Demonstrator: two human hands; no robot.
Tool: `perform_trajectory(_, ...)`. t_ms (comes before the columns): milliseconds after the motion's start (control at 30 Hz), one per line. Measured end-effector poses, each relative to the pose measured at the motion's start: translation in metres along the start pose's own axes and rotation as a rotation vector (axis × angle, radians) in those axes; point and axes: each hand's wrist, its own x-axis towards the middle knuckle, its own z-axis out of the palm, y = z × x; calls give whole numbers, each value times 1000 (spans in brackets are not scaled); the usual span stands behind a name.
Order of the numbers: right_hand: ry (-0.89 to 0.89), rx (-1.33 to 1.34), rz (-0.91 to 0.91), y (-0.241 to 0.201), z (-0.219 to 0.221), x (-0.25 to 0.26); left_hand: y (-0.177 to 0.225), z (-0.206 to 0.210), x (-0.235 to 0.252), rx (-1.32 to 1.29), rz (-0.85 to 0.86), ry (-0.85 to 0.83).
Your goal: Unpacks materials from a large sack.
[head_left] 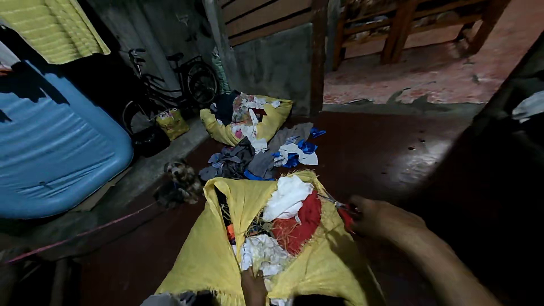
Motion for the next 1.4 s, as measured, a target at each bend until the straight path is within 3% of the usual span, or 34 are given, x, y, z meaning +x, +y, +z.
perform_trajectory(100, 7, 4, -8, -3, 3, 1, 6, -16, -17, -61, -59, 60)
perform_trajectory(267, 14, 43, -73, 5, 17, 9, 5, -20, 2, -72, -93, 64)
perform_trajectory(467, -25, 15, 3, 3, 2, -1, 15, -14, -5, -699, -103, -269)
perform_trajectory(633, 9, 105, -91, 7, 11, 4, 31, -12, 6, -1134, -317, -323)
perform_trajectory(700, -28, 35, -51, 2, 5, 2, 35, -13, 10, -1150, -358, -340)
perform_trajectory(833, -48, 13, -21, 0, 2, 1, 34, -7, 22, -1058, -284, -364)
perform_trajectory(1000, -3, 61, -102, 7, 18, 11, 29, -6, 33, -941, -191, -383)
perform_trajectory(1200, -52, 30, -47, -2, 8, 4, 46, -4, 31, -732, -163, -105)
perform_trajectory(1300, -10, 78, -102, 6, 20, 12, 58, -6, 31, -718, -116, -128)
perform_trajectory(1400, -51, 62, -72, -3, 7, 2, 85, -10, 21, -442, 61, -110)
